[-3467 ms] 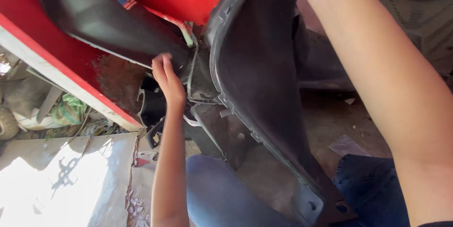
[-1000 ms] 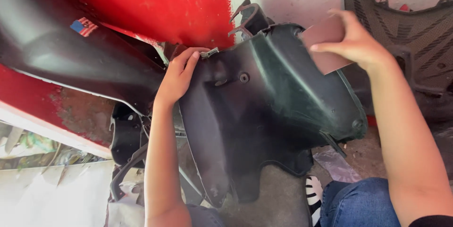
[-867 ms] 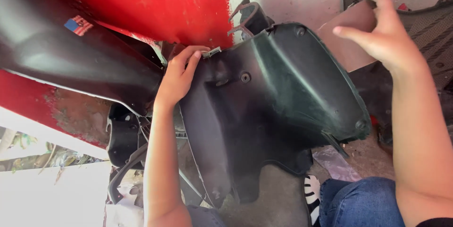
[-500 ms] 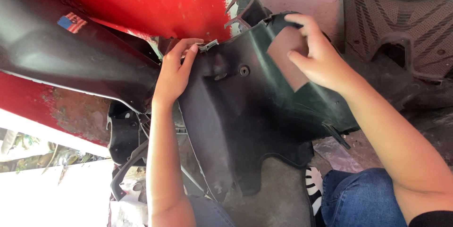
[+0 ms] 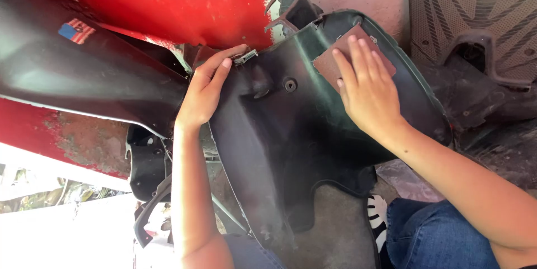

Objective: The person uses sandpaper to sand down the surface of a motorcycle plastic panel.

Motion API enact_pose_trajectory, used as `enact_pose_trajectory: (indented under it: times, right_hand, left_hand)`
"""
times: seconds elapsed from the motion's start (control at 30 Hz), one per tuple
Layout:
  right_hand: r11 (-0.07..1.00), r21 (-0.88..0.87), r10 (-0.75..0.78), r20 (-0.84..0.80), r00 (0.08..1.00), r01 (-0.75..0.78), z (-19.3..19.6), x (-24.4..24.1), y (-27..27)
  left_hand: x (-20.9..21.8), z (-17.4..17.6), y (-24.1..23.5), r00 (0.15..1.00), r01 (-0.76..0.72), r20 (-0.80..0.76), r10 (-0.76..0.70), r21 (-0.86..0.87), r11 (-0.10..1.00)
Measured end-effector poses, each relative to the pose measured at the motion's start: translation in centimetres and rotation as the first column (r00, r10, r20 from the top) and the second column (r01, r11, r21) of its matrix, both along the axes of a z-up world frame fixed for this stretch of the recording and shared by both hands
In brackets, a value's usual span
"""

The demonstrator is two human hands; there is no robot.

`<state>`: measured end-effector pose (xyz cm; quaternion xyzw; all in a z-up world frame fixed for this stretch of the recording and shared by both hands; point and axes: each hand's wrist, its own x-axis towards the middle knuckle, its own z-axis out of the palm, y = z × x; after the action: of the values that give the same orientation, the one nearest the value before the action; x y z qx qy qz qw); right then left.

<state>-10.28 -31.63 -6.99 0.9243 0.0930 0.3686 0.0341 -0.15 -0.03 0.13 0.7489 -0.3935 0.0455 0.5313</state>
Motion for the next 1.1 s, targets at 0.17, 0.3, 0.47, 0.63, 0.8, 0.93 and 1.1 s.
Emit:
enact_pose_trajectory:
  times: [0.17,0.3,0.47,0.63,0.8,0.93,1.1]
  right_hand:
    - [0.998,0.053,-0.019,0.011,1.0,0.018,-0.1,-0.3,0.5]
    - [0.993,-0.022,-0.113,0.008,0.994,0.113,-0.7,-0.3,1.3]
    - [0.981,-0.082,-0.172,0.021,0.985,0.174,-1.7,0.9,1.5]
    - [0.968,-0.037,-0.245,0.057,0.968,0.248,-2.1,4.1,2.8]
    - [0.95,-0.145,-0.258,0.139,0.956,0.278,-1.6,3.6,2.7]
    - [0.952,-0.188,-0.23,0.082,0.97,0.242,-1.7,0.5,1.6]
    - [0.958,-0.184,-0.22,0.032,0.975,0.222,-1.4,1.8,1.9]
  left_hand:
    - [-0.6,0.2,0.1,0.999,0.006,-0.037,-0.006,0.014,1.0]
    - [-0.6,0.1,0.3,1.0,-0.008,-0.013,0.008,-0.002,1.0]
    - [-0.3,-0.3,0.5,0.999,-0.023,-0.026,0.022,-0.027,0.999]
    - [-1.3,0.8,-0.2,0.999,-0.031,-0.041,0.031,-0.001,1.0]
    - [-1.2,0.7,-0.2,0.998,-0.053,-0.024,0.054,0.014,0.998]
    - [-1.0,0.6,-0.4,0.996,-0.087,0.014,0.087,0.001,0.996]
    - [-1.3,0.3,-0.6,0.993,-0.12,0.017,0.12,0.004,0.993]
